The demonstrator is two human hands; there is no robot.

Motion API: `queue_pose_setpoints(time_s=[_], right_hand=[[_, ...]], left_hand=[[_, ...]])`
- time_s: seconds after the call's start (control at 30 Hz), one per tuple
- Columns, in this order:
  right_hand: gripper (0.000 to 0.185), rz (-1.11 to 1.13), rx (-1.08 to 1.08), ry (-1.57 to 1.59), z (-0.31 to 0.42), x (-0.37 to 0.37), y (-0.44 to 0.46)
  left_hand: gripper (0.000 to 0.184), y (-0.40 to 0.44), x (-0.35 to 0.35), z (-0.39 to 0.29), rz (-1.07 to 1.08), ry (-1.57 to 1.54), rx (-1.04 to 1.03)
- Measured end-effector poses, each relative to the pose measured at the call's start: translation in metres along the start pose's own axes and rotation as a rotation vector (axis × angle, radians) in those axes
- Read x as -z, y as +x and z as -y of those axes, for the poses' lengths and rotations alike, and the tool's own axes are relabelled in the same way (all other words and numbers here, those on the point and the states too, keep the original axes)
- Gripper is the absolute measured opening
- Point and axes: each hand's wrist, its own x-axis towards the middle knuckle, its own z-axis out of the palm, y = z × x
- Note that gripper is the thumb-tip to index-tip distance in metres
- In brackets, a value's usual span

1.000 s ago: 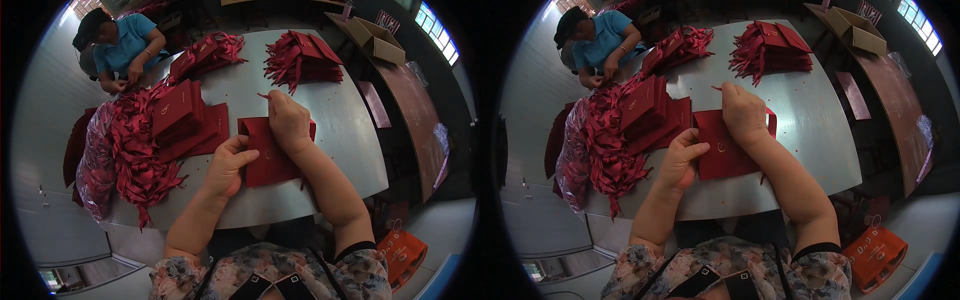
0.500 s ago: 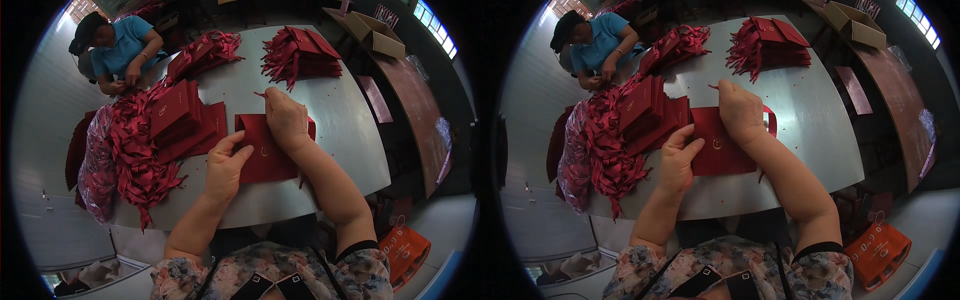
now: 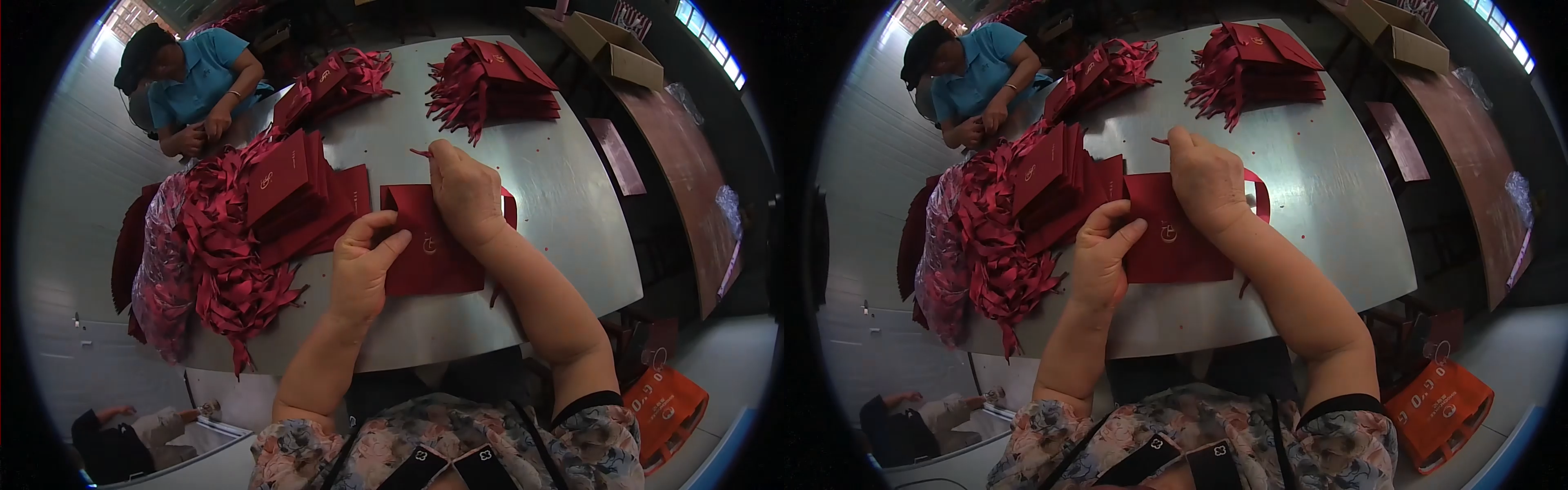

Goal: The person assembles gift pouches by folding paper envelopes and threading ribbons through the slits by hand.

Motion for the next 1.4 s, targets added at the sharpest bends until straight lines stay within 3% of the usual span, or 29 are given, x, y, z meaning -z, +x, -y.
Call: queue_pose_setpoints(time_s=[0.23, 0.3, 0.37, 0.43, 0.5, 0.57, 0.77, 0.87, 1.07, 1.4], right_hand=[[0.007, -0.079, -0.028, 0.248, -0.004, 0.026, 0.022], [0.007, 0.207, -0.25, 0.434, 0.001, 0.045, 0.027], [0.005, 0.3, -0.229, 0.432, 0.005, 0.053, 0.021], [0.005, 0.436, 0.011, 0.5, 0.006, 0.051, 0.009], [0.009, 0.473, 0.0, 0.54, 0.013, 0.048, -0.001], [0.008, 0.585, -0.178, 0.707, 0.019, 0.044, -0.006], [0.01, 0.509, 0.106, 0.466, 0.02, 0.033, -0.005], [0.011, 0.472, 0.145, 0.397, 0.026, 0.036, 0.001], [0.011, 0.48, 0.01, 0.531, 0.028, 0.023, 0.004], [0.012, 0.376, 0.051, 0.487, 0.027, 0.015, -0.01]], left_hand=[[0.018, 0.012, 0.008, 0.006, -0.059, -0.186, 0.1], [0.017, 0.015, 0.013, 0.013, -0.058, -0.177, 0.078], [0.017, 0.015, 0.012, 0.014, -0.049, -0.171, 0.057], [0.018, 0.014, 0.009, 0.012, -0.054, -0.167, 0.059], [0.018, 0.015, 0.009, 0.012, -0.057, -0.182, 0.055], [0.019, 0.016, 0.01, 0.014, -0.058, -0.193, 0.056], [0.02, 0.019, 0.014, 0.017, -0.096, -0.14, 0.012], [0.017, 0.019, 0.013, 0.013, -0.107, -0.164, 0.025], [0.02, 0.023, 0.018, 0.015, -0.175, -0.142, -0.005], [0.018, 0.023, 0.017, 0.012, -0.153, -0.123, 0.027]])
